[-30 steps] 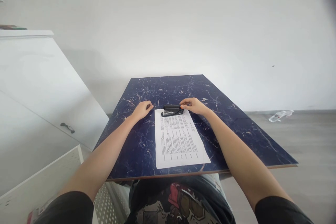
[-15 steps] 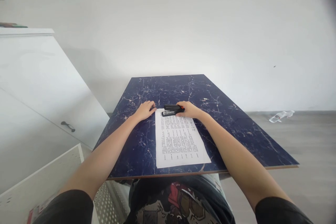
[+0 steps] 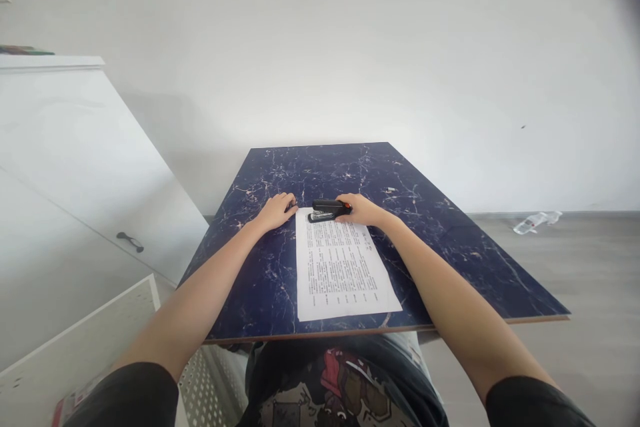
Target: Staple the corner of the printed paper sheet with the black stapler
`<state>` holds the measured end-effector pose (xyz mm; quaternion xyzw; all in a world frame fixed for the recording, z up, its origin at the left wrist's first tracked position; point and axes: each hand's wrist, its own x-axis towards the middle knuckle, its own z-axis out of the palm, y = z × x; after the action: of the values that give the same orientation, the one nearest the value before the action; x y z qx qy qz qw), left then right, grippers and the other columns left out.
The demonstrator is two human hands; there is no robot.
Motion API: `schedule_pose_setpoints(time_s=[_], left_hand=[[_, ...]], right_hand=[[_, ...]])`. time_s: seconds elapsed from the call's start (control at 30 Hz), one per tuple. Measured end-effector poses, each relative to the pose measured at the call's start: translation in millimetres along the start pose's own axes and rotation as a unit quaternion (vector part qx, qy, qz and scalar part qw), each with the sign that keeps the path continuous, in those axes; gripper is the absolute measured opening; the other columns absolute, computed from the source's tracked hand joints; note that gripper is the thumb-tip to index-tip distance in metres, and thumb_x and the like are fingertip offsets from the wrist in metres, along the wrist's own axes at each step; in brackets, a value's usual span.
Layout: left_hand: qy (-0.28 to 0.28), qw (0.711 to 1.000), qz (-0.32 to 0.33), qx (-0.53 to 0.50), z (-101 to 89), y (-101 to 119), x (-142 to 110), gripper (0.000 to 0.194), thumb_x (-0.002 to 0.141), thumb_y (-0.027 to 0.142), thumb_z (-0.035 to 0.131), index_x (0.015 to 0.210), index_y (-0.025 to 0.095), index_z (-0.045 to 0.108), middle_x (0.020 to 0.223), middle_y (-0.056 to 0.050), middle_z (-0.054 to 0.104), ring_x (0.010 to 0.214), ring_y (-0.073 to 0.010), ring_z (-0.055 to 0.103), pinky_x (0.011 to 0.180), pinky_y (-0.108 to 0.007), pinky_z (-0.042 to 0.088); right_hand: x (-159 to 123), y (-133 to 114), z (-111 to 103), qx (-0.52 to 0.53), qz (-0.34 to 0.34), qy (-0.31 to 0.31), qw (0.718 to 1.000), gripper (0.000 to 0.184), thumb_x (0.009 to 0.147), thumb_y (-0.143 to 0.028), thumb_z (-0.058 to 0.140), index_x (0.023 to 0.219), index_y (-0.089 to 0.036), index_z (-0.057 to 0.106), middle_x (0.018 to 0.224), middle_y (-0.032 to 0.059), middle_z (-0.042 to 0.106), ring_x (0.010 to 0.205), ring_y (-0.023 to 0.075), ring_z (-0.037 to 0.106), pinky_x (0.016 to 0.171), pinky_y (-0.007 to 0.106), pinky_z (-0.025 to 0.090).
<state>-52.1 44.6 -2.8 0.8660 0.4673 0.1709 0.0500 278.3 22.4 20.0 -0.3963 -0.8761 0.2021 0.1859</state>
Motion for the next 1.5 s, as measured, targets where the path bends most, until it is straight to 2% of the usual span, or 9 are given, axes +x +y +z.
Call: schedule_pose_setpoints(time_s=[0.3, 0.53, 0.63, 0.87, 0.97, 1.3, 1.4, 1.47, 1.5], left_hand=[[-0.003, 1.000, -0.004, 0.003, -0.9, 2, 0, 0.017, 0.100, 0.038, 0.051, 0.099, 0.023, 0.057, 0.094, -0.005, 0.060, 0.089, -0.0247, 0.056, 0.077, -0.036, 0.040], [-0.005, 1.000, 0.000, 0.012, 2.2, -2, 1, 0.016, 0.101, 0.027, 0.043, 0.101, 0.022, 0.059, 0.098, -0.007, 0.062, 0.093, -0.0248, 0.057, 0.080, -0.037, 0.041], [-0.004, 1.000, 0.004, 0.010, 1.6, -1, 2, 0.014, 0.100, 0.026, 0.044, 0.099, 0.022, 0.058, 0.096, -0.007, 0.062, 0.091, -0.0242, 0.057, 0.080, -0.036, 0.040], [0.006, 1.000, -0.001, 0.019, 0.4, 7, 3, 0.009, 0.097, 0.023, 0.046, 0.094, 0.022, 0.055, 0.097, -0.007, 0.063, 0.091, -0.0237, 0.057, 0.080, -0.035, 0.039], [0.006, 1.000, -0.002, 0.025, 0.4, 8, 3, 0.010, 0.097, 0.023, 0.046, 0.093, 0.022, 0.055, 0.096, -0.007, 0.063, 0.090, -0.0238, 0.057, 0.080, -0.036, 0.039], [0.004, 0.999, 0.002, 0.034, 1.7, 5, 4, 0.012, 0.098, 0.023, 0.044, 0.096, 0.022, 0.056, 0.096, -0.006, 0.063, 0.091, -0.0231, 0.057, 0.081, -0.035, 0.040], [0.005, 1.000, 0.002, 0.031, 1.5, 5, 3, 0.011, 0.098, 0.023, 0.045, 0.096, 0.021, 0.056, 0.097, -0.007, 0.063, 0.092, -0.0231, 0.057, 0.082, -0.035, 0.040], [0.005, 1.000, 0.002, 0.031, 0.7, 5, 3, 0.012, 0.098, 0.023, 0.045, 0.095, 0.021, 0.056, 0.097, -0.007, 0.063, 0.092, -0.0230, 0.058, 0.081, -0.035, 0.040], [0.005, 0.999, 0.001, 0.034, 0.3, 4, 3, 0.012, 0.098, 0.023, 0.045, 0.095, 0.021, 0.056, 0.098, -0.007, 0.064, 0.092, -0.0231, 0.058, 0.081, -0.035, 0.040]], right_hand=[[-4, -2, -4, 0.012, -0.004, -0.010, 1.000, 0.030, 0.083, -0.040, 0.071, 0.106, -0.021, 0.066, 0.101, 0.0076, 0.072, 0.089, 0.0253, 0.065, 0.076, 0.033, 0.044], [-11, 9, -15, -0.019, 0.031, 0.003, 0.999, 0.027, 0.078, -0.036, 0.073, 0.100, -0.021, 0.068, 0.094, 0.0056, 0.072, 0.086, 0.0249, 0.064, 0.075, 0.032, 0.043], [-41, 31, -29, -0.030, 0.059, 0.031, 0.997, 0.029, 0.078, -0.038, 0.071, 0.101, -0.020, 0.068, 0.093, 0.0053, 0.072, 0.087, 0.0250, 0.065, 0.075, 0.032, 0.044], [-163, 105, -85, -0.087, 0.183, 0.079, 0.976, 0.036, 0.079, -0.050, 0.067, 0.098, -0.020, 0.065, 0.087, 0.0081, 0.072, 0.079, 0.0277, 0.065, 0.071, 0.035, 0.045], [-186, 122, -102, -0.085, 0.211, 0.069, 0.971, 0.040, 0.078, -0.053, 0.067, 0.101, -0.020, 0.065, 0.088, 0.0093, 0.073, 0.081, 0.0295, 0.065, 0.072, 0.037, 0.046], [-183, 124, -106, -0.062, 0.229, 0.055, 0.970, 0.048, 0.076, -0.058, 0.070, 0.104, -0.019, 0.067, 0.097, 0.0131, 0.075, 0.089, 0.0337, 0.068, 0.076, 0.041, 0.050], [-186, 126, -111, -0.042, 0.222, 0.054, 0.973, 0.058, 0.073, -0.058, 0.075, 0.117, -0.020, 0.068, 0.109, 0.0142, 0.075, 0.098, 0.0359, 0.068, 0.080, 0.045, 0.053], [-185, 119, -118, -0.032, 0.207, 0.089, 0.974, 0.071, 0.069, -0.059, 0.081, 0.128, -0.022, 0.066, 0.125, 0.0151, 0.071, 0.109, 0.0376, 0.066, 0.084, 0.047, 0.055], [-182, 111, -123, -0.032, 0.201, 0.132, 0.970, 0.073, 0.069, -0.060, 0.081, 0.131, -0.023, 0.065, 0.131, 0.0151, 0.068, 0.113, 0.0376, 0.065, 0.086, 0.048, 0.055]])
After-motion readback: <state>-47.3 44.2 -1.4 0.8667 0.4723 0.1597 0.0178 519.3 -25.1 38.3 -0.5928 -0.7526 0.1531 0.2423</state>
